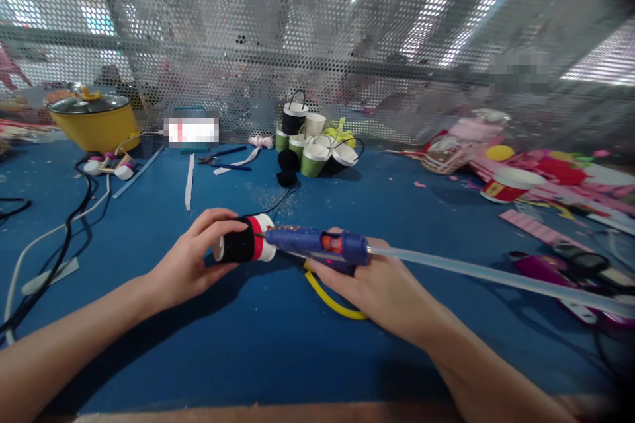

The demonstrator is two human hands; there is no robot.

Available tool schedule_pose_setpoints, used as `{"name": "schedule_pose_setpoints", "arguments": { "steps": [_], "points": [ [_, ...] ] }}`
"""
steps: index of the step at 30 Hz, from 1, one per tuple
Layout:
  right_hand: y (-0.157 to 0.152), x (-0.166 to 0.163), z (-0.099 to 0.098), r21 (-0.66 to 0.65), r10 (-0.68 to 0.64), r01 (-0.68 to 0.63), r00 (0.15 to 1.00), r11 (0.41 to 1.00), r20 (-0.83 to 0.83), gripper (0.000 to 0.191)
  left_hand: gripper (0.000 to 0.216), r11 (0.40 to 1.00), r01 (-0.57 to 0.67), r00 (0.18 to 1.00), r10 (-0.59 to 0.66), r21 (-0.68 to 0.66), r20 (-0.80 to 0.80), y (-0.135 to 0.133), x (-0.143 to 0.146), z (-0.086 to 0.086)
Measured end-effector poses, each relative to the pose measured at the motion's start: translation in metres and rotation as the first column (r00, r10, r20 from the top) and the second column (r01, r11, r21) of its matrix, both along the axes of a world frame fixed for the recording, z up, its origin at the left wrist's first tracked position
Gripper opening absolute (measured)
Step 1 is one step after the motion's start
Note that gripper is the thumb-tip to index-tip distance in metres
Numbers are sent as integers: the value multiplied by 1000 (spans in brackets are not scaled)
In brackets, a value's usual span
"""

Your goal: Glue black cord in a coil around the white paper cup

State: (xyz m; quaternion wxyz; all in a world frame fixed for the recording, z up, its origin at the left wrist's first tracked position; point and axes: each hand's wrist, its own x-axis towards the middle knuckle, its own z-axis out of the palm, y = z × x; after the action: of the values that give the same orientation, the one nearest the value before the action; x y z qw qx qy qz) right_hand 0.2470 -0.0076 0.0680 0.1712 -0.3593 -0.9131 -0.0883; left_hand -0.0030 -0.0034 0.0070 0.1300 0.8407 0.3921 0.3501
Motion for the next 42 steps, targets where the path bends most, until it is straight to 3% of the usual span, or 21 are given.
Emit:
{"name": "schedule_pose_setpoints", "arguments": {
  "steps": [7, 14, 16, 20, 26, 31, 36, 42],
  "points": [
    [2, 0, -1, -20, -31, 32, 999, 999, 26, 24, 34, 996, 44, 998, -41, 76, -40, 0, 0, -4],
    [5, 2, -2, 192, 14, -52, 982, 980, 191, 28, 31, 990, 83, 993, -74, 110, -88, 0, 0, -4],
    [4, 3, -3, 194, 9, -47, 981, 980, 194, 29, 31, 991, 81, 994, -72, 105, -82, 0, 0, -4],
    [0, 1, -1, 35, -46, 44, 997, 998, 56, 25, 34, 997, 52, 998, -51, 51, -36, 1, -1, -3],
    [-1, -2, 1, -50, -15, 12, 999, 999, -44, 26, 40, 998, 9, 1000, -8, -61, 28, 1, -1, 1],
    [-2, -2, 1, 8, 8, -8, 1000, 1000, -4, 28, 43, 992, 12, 996, 0, -129, 93, 2, -2, 1],
    [-2, 1, 0, 135, 95, -107, 991, 985, 93, 30, 45, 977, 19, 982, 21, -211, 186, 4, -2, -3],
    [-1, 0, -1, 158, 100, -115, 990, 981, 103, 28, 44, 969, 22, 970, 39, -245, 241, 6, -2, -6]
  ]
}}
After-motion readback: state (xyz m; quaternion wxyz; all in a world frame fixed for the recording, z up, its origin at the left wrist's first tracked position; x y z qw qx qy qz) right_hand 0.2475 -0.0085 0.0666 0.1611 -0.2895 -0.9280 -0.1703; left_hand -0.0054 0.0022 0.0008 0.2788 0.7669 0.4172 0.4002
